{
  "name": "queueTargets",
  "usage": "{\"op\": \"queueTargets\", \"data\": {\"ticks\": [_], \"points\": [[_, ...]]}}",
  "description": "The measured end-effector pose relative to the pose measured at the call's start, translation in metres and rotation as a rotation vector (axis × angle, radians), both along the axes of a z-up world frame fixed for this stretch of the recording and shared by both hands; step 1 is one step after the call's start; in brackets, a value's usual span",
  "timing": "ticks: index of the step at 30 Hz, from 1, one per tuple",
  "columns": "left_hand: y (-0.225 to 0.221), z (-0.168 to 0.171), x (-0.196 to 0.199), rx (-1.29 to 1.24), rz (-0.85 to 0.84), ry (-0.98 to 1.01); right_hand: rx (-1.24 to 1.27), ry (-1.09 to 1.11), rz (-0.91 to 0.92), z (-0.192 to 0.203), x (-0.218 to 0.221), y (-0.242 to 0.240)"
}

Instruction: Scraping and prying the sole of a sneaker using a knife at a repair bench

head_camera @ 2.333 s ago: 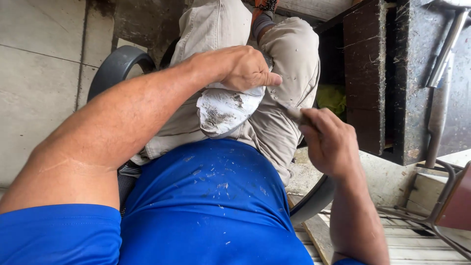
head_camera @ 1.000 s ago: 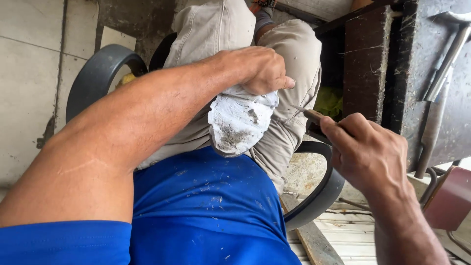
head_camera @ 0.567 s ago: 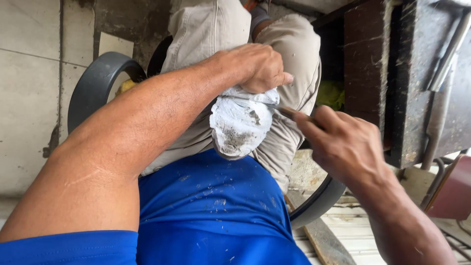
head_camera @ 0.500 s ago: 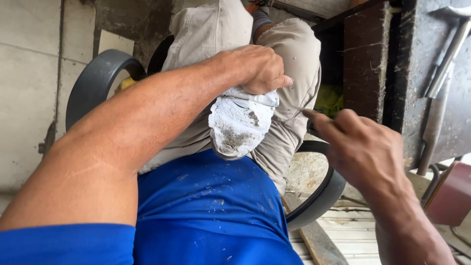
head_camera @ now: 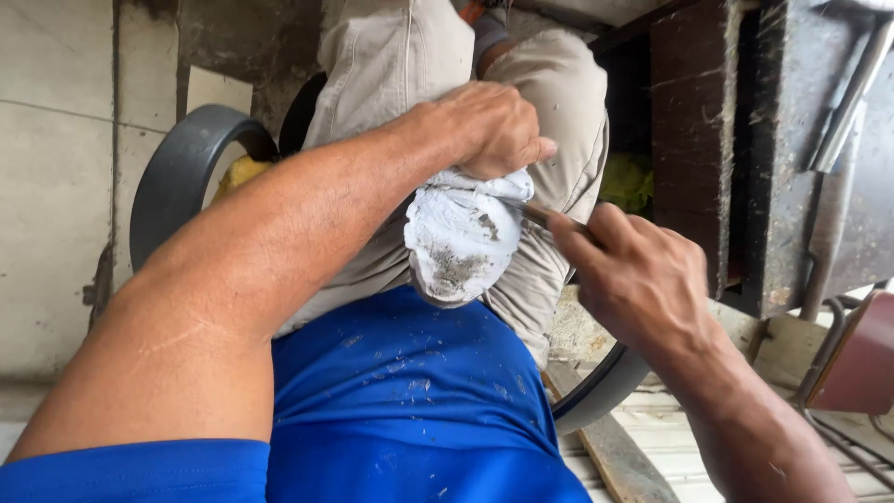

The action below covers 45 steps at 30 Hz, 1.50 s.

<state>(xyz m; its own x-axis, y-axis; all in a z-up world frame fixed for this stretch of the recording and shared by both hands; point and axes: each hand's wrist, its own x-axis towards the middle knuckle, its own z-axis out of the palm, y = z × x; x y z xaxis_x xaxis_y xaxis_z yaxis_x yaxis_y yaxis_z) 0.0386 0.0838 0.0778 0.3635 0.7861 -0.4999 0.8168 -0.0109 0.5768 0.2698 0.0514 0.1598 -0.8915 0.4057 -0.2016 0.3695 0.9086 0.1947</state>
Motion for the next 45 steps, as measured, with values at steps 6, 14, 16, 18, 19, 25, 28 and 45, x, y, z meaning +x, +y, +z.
{"op": "queueTargets", "data": {"ticks": [6, 14, 16, 18, 19, 25, 28, 45], "points": [[0.003, -0.003, 0.001, -0.022, -0.037, 0.03, 0.011, 0.13, -0.106, 0.009, 0.016, -0.008], [0.003, -0.013, 0.001, -0.005, -0.037, 0.065, 0.032, 0.112, 0.034, -0.019, -0.002, -0.009], [0.007, -0.015, 0.003, 0.03, -0.051, 0.062, 0.129, 0.08, -0.02, -0.009, 0.016, -0.004], [0.007, -0.018, 0.001, 0.019, -0.083, 0.091, 0.004, -0.145, -0.354, 0.002, 0.033, 0.009], [0.008, -0.016, 0.002, 0.018, -0.075, 0.09, 0.004, -0.146, -0.346, 0.004, 0.038, 0.007], [0.009, -0.011, 0.005, 0.011, -0.078, 0.115, -0.01, 0.229, -0.064, -0.012, -0.004, -0.012], [0.007, -0.019, 0.005, 0.027, -0.083, 0.136, 0.008, 0.27, 0.115, -0.026, -0.019, -0.01], [0.011, -0.042, 0.009, 0.148, -0.142, 0.207, -0.097, 0.111, 0.055, -0.032, -0.017, -0.006]]}}
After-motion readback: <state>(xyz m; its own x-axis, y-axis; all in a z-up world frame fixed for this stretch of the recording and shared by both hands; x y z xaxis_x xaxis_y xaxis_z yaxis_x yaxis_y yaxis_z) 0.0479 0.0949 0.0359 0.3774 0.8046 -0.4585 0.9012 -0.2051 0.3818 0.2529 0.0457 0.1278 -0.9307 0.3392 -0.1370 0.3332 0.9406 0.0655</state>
